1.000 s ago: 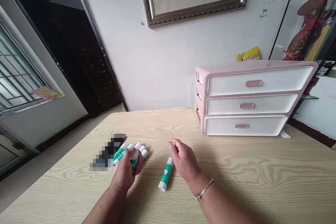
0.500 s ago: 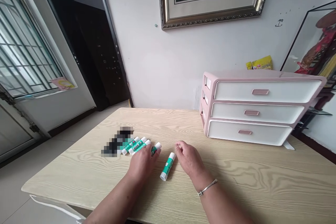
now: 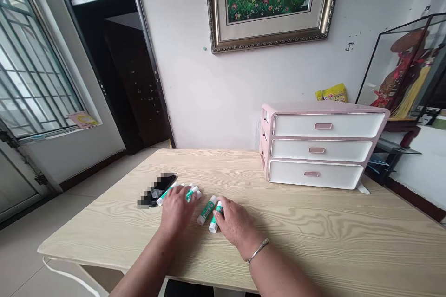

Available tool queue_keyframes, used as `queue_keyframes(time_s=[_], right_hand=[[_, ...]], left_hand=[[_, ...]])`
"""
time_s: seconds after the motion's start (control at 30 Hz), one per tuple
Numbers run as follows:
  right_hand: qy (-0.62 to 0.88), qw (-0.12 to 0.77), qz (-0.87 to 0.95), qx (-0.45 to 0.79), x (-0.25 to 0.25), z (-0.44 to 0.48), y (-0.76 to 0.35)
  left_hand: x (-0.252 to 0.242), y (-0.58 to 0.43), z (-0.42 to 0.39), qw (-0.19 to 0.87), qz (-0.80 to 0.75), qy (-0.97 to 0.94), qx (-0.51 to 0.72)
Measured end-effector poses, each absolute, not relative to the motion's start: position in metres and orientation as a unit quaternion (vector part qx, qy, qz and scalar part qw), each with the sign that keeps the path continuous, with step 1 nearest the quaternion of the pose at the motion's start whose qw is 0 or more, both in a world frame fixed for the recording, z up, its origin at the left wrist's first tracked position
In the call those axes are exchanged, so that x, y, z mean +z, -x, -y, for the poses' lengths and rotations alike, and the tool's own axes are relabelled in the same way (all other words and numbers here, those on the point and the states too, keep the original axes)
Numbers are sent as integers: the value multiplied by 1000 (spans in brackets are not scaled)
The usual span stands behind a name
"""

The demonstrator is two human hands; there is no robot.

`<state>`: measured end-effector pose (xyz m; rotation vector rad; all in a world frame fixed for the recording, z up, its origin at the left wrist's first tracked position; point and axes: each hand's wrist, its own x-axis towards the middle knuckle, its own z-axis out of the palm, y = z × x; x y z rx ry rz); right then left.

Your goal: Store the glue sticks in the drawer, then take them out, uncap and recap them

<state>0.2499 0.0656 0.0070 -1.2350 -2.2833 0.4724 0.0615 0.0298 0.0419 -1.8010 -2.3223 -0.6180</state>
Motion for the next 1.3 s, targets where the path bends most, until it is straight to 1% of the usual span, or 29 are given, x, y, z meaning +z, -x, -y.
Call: queue_keyframes(time_s=[0.13,0.33,0.67,0.9,1.03,1.2,1.3], right_hand=[[450,266,833,179,4,-67,-250],[451,270,829,193,1,-68,-248],[465,274,819,195,6,-68,-246],[496,291,788,220,10,-73,-248],[521,294,774,208,15,-77,-252],[537,318,749,222,5,-86,-260],[534,345,741,216,-7,-92,-266]], left_hand=[[36,-25,-38,68,823,529,-193],[14,1,-53,39,833,531,-152],[12,-29,-39,31,788,599,-136],[32,-51,-14,53,783,609,-112],[39,-51,-5,79,771,624,-99],[26,-37,-9,113,737,657,-113],[23,-30,-15,84,742,652,-134]])
